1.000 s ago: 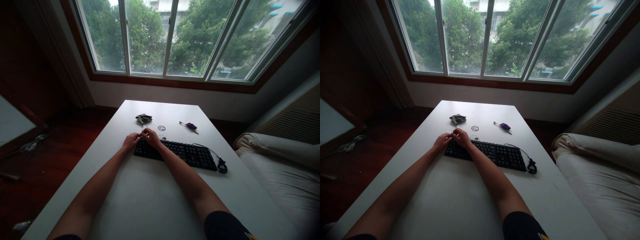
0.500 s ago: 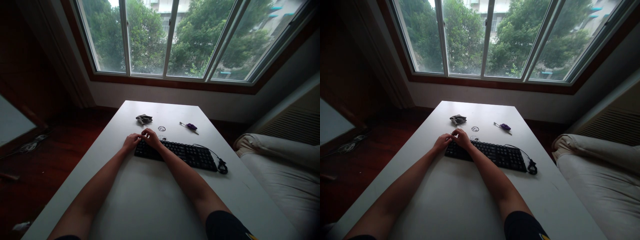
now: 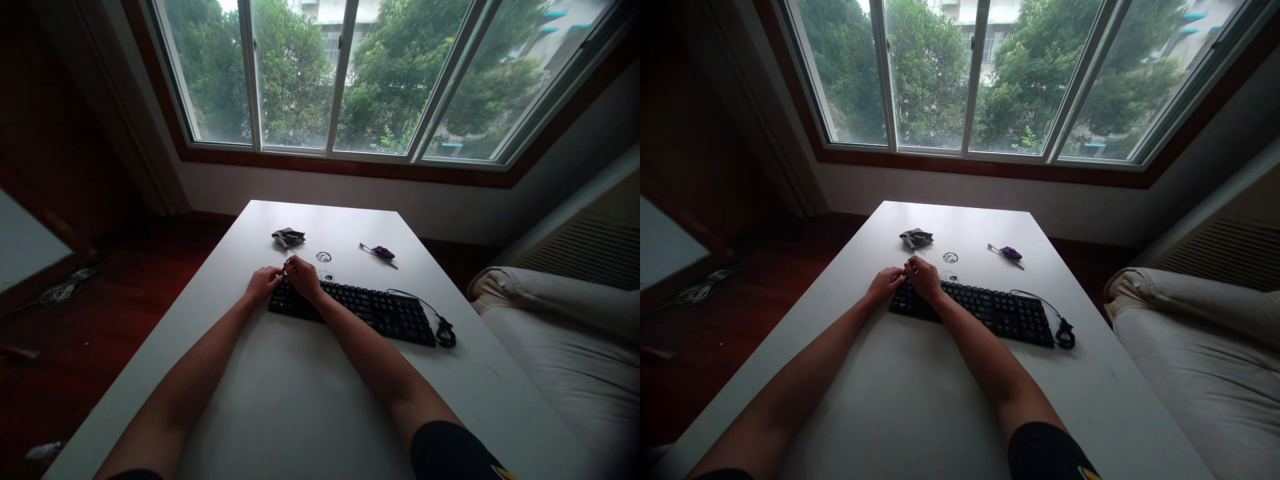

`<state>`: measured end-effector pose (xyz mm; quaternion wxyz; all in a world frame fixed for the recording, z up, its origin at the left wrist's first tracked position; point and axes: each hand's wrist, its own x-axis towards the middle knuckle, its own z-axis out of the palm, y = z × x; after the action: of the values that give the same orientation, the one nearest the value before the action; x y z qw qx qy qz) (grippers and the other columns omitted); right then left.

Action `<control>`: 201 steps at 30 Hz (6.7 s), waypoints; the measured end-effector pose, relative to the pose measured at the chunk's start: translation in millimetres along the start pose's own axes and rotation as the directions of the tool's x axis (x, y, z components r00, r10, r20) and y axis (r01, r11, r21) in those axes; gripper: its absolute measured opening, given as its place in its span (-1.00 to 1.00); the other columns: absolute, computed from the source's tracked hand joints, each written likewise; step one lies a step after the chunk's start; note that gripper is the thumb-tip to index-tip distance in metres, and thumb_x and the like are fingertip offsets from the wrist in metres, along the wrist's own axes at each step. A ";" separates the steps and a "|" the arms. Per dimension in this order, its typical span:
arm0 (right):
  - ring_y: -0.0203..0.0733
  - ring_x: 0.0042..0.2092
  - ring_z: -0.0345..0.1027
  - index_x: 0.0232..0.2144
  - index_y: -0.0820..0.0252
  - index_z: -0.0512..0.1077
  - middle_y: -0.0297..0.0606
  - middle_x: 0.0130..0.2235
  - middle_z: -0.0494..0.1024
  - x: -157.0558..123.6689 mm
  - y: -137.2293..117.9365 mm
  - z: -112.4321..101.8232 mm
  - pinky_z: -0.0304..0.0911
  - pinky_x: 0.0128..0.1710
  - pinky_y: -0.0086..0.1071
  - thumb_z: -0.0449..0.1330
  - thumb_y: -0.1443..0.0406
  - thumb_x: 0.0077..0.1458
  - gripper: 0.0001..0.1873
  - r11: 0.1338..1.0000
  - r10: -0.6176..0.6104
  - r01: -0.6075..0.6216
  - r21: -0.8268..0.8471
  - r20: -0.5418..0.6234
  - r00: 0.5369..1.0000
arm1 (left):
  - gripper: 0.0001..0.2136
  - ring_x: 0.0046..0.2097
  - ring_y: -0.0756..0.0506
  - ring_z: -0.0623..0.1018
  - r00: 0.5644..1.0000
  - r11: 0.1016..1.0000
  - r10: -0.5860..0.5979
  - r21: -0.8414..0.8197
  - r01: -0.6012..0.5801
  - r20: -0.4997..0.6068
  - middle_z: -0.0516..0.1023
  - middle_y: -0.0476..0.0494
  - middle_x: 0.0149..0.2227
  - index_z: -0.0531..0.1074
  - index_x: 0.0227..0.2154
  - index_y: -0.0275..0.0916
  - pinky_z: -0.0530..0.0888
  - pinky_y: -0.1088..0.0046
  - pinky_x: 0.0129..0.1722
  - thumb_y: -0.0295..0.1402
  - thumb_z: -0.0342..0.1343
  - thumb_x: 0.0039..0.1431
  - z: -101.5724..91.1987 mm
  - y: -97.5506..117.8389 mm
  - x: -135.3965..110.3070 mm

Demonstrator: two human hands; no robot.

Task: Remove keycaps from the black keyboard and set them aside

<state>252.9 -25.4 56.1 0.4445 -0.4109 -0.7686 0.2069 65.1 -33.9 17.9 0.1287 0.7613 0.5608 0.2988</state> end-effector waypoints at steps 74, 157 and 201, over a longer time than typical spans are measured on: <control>-0.22 -0.50 0.50 -0.32 0.12 0.34 -0.35 -0.48 0.55 12.6 28.7 7.8 0.42 -0.46 -0.40 0.02 0.15 0.17 -0.81 0.757 0.265 -0.238 0.608 0.046 0.963 | -0.65 -0.15 -0.12 0.61 0.999 0.799 -0.047 -0.600 0.041 0.006 0.65 -0.19 -0.10 0.57 -0.02 -0.26 0.55 0.29 -0.04 -0.20 0.08 0.26 -1.9 -8.3 1.1; -0.12 -0.25 0.45 -0.16 0.14 0.53 -0.23 -0.26 0.61 17.1 47.9 3.0 0.32 -0.16 -0.28 0.09 0.22 0.22 -0.75 0.977 0.147 -0.119 0.177 -0.154 0.977 | -0.77 -0.03 -0.18 0.54 0.996 0.987 0.093 -0.132 -0.094 -0.012 0.58 -0.13 -0.08 0.61 -0.13 -0.08 0.48 0.24 0.03 -0.16 0.18 0.25 1.1 7.5 -2.1; -0.18 -0.34 0.37 -0.34 0.10 0.35 -0.34 -0.41 0.46 11.9 27.8 1.2 0.35 -0.21 -0.30 0.04 0.29 -0.01 -0.86 0.863 0.106 -0.099 0.496 0.014 0.994 | -0.75 0.04 -0.24 0.49 0.997 0.992 0.073 -0.104 -0.071 0.022 0.58 -0.13 -0.03 0.61 -0.08 -0.03 0.39 0.14 0.13 -0.14 0.17 0.25 1.6 6.7 -1.1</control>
<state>261.2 0.4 42.6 0.5287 -0.3249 -0.6638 0.4176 71.1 -37.1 19.9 0.1642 0.7773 0.5151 0.3218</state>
